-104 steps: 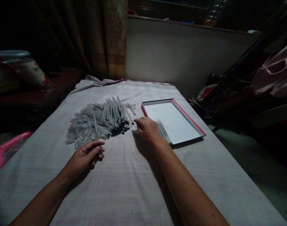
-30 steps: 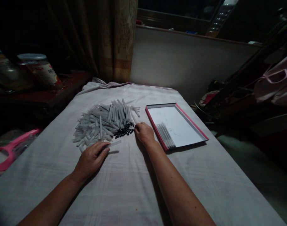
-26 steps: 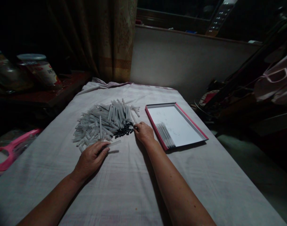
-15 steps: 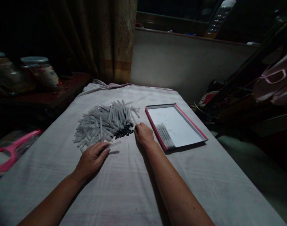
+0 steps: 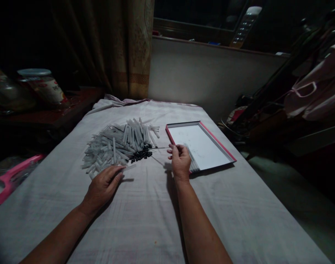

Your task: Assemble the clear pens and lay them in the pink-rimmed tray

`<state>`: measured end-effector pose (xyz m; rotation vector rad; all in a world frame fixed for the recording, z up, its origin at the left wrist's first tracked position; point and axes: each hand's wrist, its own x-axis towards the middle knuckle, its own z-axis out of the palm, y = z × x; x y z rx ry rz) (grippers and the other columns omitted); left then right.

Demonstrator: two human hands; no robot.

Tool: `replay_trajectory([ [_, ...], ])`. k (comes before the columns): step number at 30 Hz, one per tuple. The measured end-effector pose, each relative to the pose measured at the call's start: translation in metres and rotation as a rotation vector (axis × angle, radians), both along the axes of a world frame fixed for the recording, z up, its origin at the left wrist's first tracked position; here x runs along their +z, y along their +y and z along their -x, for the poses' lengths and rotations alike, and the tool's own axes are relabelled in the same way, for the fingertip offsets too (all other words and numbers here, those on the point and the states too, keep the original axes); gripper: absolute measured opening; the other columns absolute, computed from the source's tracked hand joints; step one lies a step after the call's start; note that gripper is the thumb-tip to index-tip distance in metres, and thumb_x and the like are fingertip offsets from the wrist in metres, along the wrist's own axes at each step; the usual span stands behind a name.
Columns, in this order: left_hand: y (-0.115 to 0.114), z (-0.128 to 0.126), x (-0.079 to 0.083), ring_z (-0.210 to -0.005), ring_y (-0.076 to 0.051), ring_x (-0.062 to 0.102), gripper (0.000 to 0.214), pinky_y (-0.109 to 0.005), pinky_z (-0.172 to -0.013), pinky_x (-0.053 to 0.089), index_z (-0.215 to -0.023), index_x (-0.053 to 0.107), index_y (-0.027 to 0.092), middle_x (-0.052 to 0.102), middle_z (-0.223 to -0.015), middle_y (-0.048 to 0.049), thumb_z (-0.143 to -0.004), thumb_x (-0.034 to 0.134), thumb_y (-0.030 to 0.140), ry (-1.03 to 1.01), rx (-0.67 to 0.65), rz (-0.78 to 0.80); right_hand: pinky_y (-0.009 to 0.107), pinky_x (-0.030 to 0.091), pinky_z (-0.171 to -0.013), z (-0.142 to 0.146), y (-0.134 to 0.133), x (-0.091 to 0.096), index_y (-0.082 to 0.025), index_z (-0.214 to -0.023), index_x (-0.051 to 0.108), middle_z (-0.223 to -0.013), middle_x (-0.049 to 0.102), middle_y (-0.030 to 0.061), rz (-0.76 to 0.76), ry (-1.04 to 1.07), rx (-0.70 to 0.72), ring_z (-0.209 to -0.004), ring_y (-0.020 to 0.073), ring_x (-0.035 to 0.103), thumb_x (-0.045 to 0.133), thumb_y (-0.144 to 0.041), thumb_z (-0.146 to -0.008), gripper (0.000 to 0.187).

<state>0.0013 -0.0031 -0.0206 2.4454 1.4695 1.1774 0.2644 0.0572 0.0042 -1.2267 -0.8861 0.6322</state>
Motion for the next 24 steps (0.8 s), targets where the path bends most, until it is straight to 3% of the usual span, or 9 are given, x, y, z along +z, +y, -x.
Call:
replay_trajectory([
  [7, 0.000, 0.000, -0.002, -0.095, -0.021, 0.070, 0.023, -0.034, -0.085, 0.056, -0.112, 0.064, 0.018, 0.074, -0.102, -0.0079, -0.098, 0.049, 0.026, 0.008, 0.027, -0.070, 0.020, 0.052, -0.046, 0.018, -0.024, 0.021, -0.019, -0.084, 0.057, -0.078, 0.074, 0.0034, -0.069, 0.140, 0.115, -0.059, 0.0132, 0.069, 0.072, -0.043, -0.076, 0.030],
  [16, -0.001, -0.001, -0.001, -0.094, -0.021, 0.070, 0.025, -0.034, -0.083, 0.056, -0.112, 0.066, 0.020, 0.074, -0.101, -0.0073, -0.099, 0.046, 0.030, 0.019, 0.024, -0.048, 0.021, 0.053, -0.046, 0.032, -0.030, 0.018, -0.019, -0.083, 0.056, -0.079, 0.075, 0.0038, -0.023, 0.175, 0.191, -0.060, 0.0137, 0.069, 0.073, -0.045, -0.076, 0.031],
  [24, 0.000, -0.001, -0.002, -0.091, -0.021, 0.070, 0.025, -0.034, -0.080, 0.056, -0.111, 0.066, 0.019, 0.074, -0.099, -0.0071, -0.099, 0.047, 0.030, 0.007, 0.032, -0.037, 0.020, 0.054, -0.046, 0.026, -0.029, 0.016, -0.019, -0.083, 0.058, -0.078, 0.075, 0.0036, -0.015, 0.202, 0.155, -0.059, 0.0129, 0.069, 0.075, -0.045, -0.074, 0.033],
])
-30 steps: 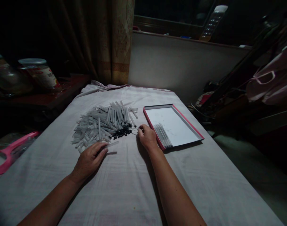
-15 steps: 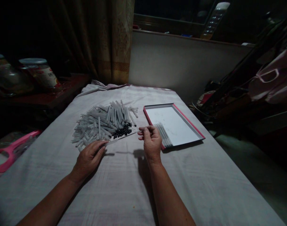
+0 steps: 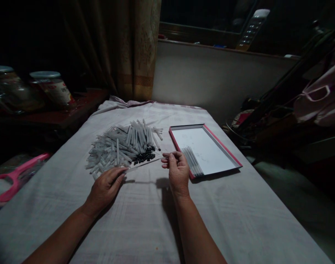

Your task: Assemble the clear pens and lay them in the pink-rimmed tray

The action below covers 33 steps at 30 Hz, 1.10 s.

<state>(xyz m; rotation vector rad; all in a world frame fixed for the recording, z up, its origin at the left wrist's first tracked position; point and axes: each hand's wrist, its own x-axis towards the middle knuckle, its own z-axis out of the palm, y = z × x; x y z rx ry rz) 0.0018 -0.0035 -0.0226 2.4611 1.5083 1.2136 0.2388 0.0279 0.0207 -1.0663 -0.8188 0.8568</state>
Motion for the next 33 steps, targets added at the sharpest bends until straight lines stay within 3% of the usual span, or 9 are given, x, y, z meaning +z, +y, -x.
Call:
replay_trajectory([
  [10, -0.001, 0.000, 0.002, -0.093, -0.021, 0.070, 0.026, -0.034, -0.081, 0.056, -0.112, 0.067, 0.021, 0.074, -0.100, -0.0072, -0.098, 0.046, 0.030, -0.012, 0.012, 0.042, 0.021, 0.054, -0.045, -0.004, 0.001, -0.003, -0.019, -0.084, 0.057, -0.078, 0.074, 0.0034, 0.022, 0.026, -0.064, -0.059, 0.0134, 0.069, 0.075, -0.045, -0.073, 0.034],
  [16, -0.004, -0.003, 0.006, -0.090, -0.021, 0.071, 0.025, -0.035, -0.079, 0.054, -0.112, 0.067, 0.021, 0.076, -0.099, -0.0070, -0.098, 0.047, 0.029, 0.023, -0.043, 0.018, 0.022, 0.054, -0.048, 0.016, -0.006, -0.010, -0.019, -0.080, 0.060, -0.079, 0.075, 0.0045, 0.072, 0.006, 0.099, -0.061, 0.0139, 0.068, 0.074, -0.046, -0.074, 0.031],
  [22, -0.008, -0.007, 0.008, -0.082, -0.020, 0.072, 0.024, -0.035, -0.078, 0.053, -0.112, 0.067, 0.020, 0.077, -0.095, -0.0065, -0.099, 0.048, 0.030, 0.040, -0.049, 0.035, 0.026, 0.055, -0.059, 0.044, -0.018, -0.029, -0.020, -0.080, 0.075, -0.075, 0.074, 0.0039, 0.056, -0.325, 0.381, -0.066, 0.0162, 0.067, 0.068, -0.034, -0.080, 0.016],
  [26, -0.007, -0.007, 0.006, -0.084, -0.021, 0.072, 0.026, -0.034, -0.076, 0.054, -0.110, 0.066, 0.020, 0.077, -0.095, -0.0065, -0.100, 0.045, 0.032, 0.018, -0.020, 0.012, 0.030, 0.056, -0.065, 0.042, -0.013, -0.031, -0.022, -0.089, 0.078, -0.088, 0.077, 0.0060, -0.050, -0.443, 0.384, -0.070, 0.0174, 0.068, 0.062, -0.032, -0.084, 0.019],
  [29, -0.006, -0.006, 0.005, -0.086, -0.021, 0.072, 0.025, -0.034, -0.076, 0.055, -0.109, 0.065, 0.020, 0.076, -0.097, -0.0067, -0.100, 0.045, 0.032, -0.008, 0.001, 0.006, 0.031, 0.056, -0.065, 0.036, -0.001, -0.029, -0.022, -0.093, 0.078, -0.085, 0.077, 0.0052, -0.060, -0.515, 0.372, -0.067, 0.0176, 0.068, 0.059, -0.032, -0.086, 0.022],
  [33, -0.008, -0.004, 0.006, -0.086, -0.021, 0.073, 0.023, -0.032, -0.076, 0.057, -0.109, 0.061, 0.021, 0.075, -0.096, -0.0061, -0.098, 0.045, 0.031, -0.115, 0.067, 0.106, 0.035, 0.056, -0.078, 0.026, 0.021, -0.031, -0.025, -0.089, 0.076, -0.086, 0.077, 0.0030, -0.059, -0.755, 0.273, -0.080, 0.0207, 0.071, 0.058, -0.028, -0.084, 0.019],
])
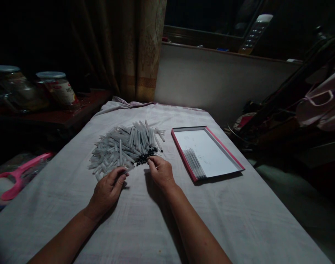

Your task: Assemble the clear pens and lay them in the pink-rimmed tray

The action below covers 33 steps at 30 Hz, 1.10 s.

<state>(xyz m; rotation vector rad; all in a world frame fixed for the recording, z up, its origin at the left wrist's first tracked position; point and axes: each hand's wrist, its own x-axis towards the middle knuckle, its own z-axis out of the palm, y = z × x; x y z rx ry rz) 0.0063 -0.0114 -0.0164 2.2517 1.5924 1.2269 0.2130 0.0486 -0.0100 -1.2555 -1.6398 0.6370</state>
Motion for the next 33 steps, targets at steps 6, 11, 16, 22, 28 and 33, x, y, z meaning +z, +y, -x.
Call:
replay_trajectory([
  [6, -0.001, 0.000, 0.003, -0.081, -0.020, 0.073, 0.022, -0.031, -0.073, 0.058, -0.110, 0.058, 0.021, 0.075, -0.090, -0.0044, -0.096, 0.045, 0.032, -0.055, 0.044, 0.054, 0.033, 0.052, -0.078, -0.027, 0.022, 0.000, -0.023, -0.098, 0.076, -0.099, 0.075, 0.0078, -0.001, -0.439, -0.210, -0.089, 0.0232, 0.070, 0.057, -0.021, -0.084, 0.023],
  [11, 0.000, -0.002, 0.002, -0.084, -0.019, 0.073, 0.022, -0.030, -0.075, 0.058, -0.111, 0.058, 0.022, 0.075, -0.096, -0.0040, -0.096, 0.046, 0.032, -0.028, 0.014, 0.036, 0.029, 0.048, -0.073, -0.034, 0.024, -0.002, -0.025, -0.103, 0.076, -0.098, 0.073, 0.0061, 0.026, -0.623, -0.191, -0.085, 0.0209, 0.067, 0.061, -0.027, -0.087, 0.022],
  [16, 0.000, -0.002, 0.001, -0.086, -0.019, 0.073, 0.021, -0.030, -0.076, 0.058, -0.111, 0.058, 0.021, 0.075, -0.098, -0.0052, -0.096, 0.046, 0.031, 0.000, -0.005, 0.019, 0.030, 0.046, -0.076, -0.026, 0.024, -0.005, -0.026, -0.105, 0.075, -0.097, 0.072, 0.0065, 0.028, -0.685, -0.149, -0.094, 0.0229, 0.064, 0.064, -0.029, -0.087, 0.021],
  [22, 0.001, -0.001, -0.002, -0.089, -0.020, 0.072, 0.022, -0.030, -0.078, 0.058, -0.110, 0.060, 0.022, 0.075, -0.099, -0.0054, -0.096, 0.047, 0.031, 0.014, -0.014, 0.055, 0.031, 0.045, -0.075, -0.025, 0.025, -0.008, -0.023, -0.093, 0.072, -0.095, 0.071, 0.0075, 0.031, -0.654, -0.165, -0.091, 0.0236, 0.063, 0.060, -0.026, -0.087, 0.013],
  [28, 0.002, -0.001, -0.003, -0.088, -0.020, 0.072, 0.022, -0.030, -0.078, 0.058, -0.110, 0.061, 0.021, 0.075, -0.100, -0.0054, -0.096, 0.047, 0.032, 0.023, -0.030, 0.008, 0.031, 0.049, -0.079, -0.029, 0.011, -0.012, -0.023, -0.094, 0.067, -0.089, 0.074, 0.0052, 0.032, -0.418, -0.135, -0.084, 0.0220, 0.067, 0.054, -0.022, -0.084, 0.017],
  [33, 0.002, -0.002, -0.001, -0.090, -0.020, 0.072, 0.022, -0.030, -0.079, 0.057, -0.111, 0.061, 0.021, 0.074, -0.101, -0.0056, -0.097, 0.047, 0.031, 0.035, -0.052, -0.016, 0.035, 0.053, -0.085, -0.017, -0.014, -0.010, -0.023, -0.096, 0.072, -0.095, 0.075, 0.0062, 0.006, -0.053, -0.074, -0.089, 0.0226, 0.070, 0.056, -0.024, -0.079, 0.023],
])
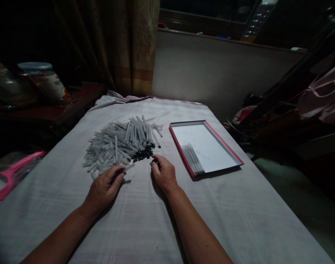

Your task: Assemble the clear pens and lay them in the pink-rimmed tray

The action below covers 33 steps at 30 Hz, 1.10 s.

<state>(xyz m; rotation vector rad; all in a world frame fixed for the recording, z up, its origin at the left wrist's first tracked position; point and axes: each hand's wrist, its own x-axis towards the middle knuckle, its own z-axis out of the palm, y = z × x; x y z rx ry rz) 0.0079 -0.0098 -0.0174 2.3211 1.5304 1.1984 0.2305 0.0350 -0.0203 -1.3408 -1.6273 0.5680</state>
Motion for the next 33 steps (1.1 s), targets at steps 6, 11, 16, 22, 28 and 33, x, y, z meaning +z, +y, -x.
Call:
replay_trajectory([
  [6, -0.003, -0.001, 0.002, -0.089, -0.020, 0.071, 0.020, -0.032, -0.080, 0.056, -0.111, 0.062, 0.020, 0.074, -0.098, -0.0056, -0.097, 0.049, 0.027, 0.052, -0.077, -0.040, 0.027, 0.054, -0.056, 0.022, -0.032, 0.009, -0.021, -0.085, 0.065, -0.084, 0.076, 0.0043, 0.327, 0.597, 0.079, -0.066, 0.0176, 0.069, 0.067, -0.034, -0.076, 0.015],
  [11, -0.006, -0.003, 0.004, -0.089, -0.020, 0.070, 0.020, -0.032, -0.080, 0.055, -0.112, 0.061, 0.020, 0.074, -0.099, -0.0062, -0.097, 0.050, 0.026, 0.076, -0.107, -0.045, 0.020, 0.041, -0.042, 0.024, -0.039, 0.013, -0.020, -0.080, 0.069, -0.069, 0.070, -0.0001, 0.423, 0.699, 0.107, -0.050, 0.0106, 0.057, 0.076, -0.033, -0.068, 0.019],
  [16, -0.008, -0.005, 0.007, -0.087, -0.019, 0.070, 0.019, -0.031, -0.078, 0.054, -0.111, 0.062, 0.019, 0.073, -0.096, -0.0061, -0.098, 0.049, 0.026, 0.097, -0.124, -0.032, 0.022, 0.044, -0.048, 0.024, -0.038, 0.013, -0.019, -0.080, 0.072, -0.065, 0.066, -0.0017, 0.438, 0.721, 0.108, -0.052, 0.0105, 0.055, 0.079, -0.031, -0.065, 0.020],
  [22, -0.007, -0.005, 0.008, -0.086, -0.019, 0.069, 0.019, -0.031, -0.077, 0.054, -0.111, 0.062, 0.019, 0.073, -0.096, -0.0059, -0.097, 0.050, 0.024, 0.107, -0.135, -0.058, 0.027, 0.050, -0.060, 0.021, -0.041, 0.012, -0.020, -0.083, 0.073, -0.074, 0.071, 0.0020, 0.347, 0.558, 0.127, -0.064, 0.0151, 0.062, 0.073, -0.028, -0.072, 0.014],
  [28, -0.007, -0.007, 0.008, -0.084, -0.019, 0.069, 0.017, -0.031, -0.075, 0.054, -0.109, 0.061, 0.018, 0.073, -0.094, -0.0055, -0.097, 0.050, 0.023, 0.121, -0.130, -0.056, 0.030, 0.053, -0.071, 0.017, -0.041, 0.006, -0.021, -0.086, 0.075, -0.083, 0.074, 0.0045, 0.109, 0.299, 0.139, -0.077, 0.0188, 0.068, 0.065, -0.022, -0.078, 0.013],
  [33, -0.006, -0.006, 0.006, -0.083, -0.019, 0.069, 0.017, -0.031, -0.074, 0.054, -0.109, 0.062, 0.018, 0.073, -0.094, -0.0055, -0.097, 0.052, 0.023, 0.115, -0.142, -0.057, 0.029, 0.053, -0.070, 0.015, -0.041, 0.004, -0.020, -0.088, 0.075, -0.083, 0.075, 0.0054, 0.051, 0.214, 0.163, -0.076, 0.0186, 0.069, 0.063, -0.021, -0.081, 0.014],
])
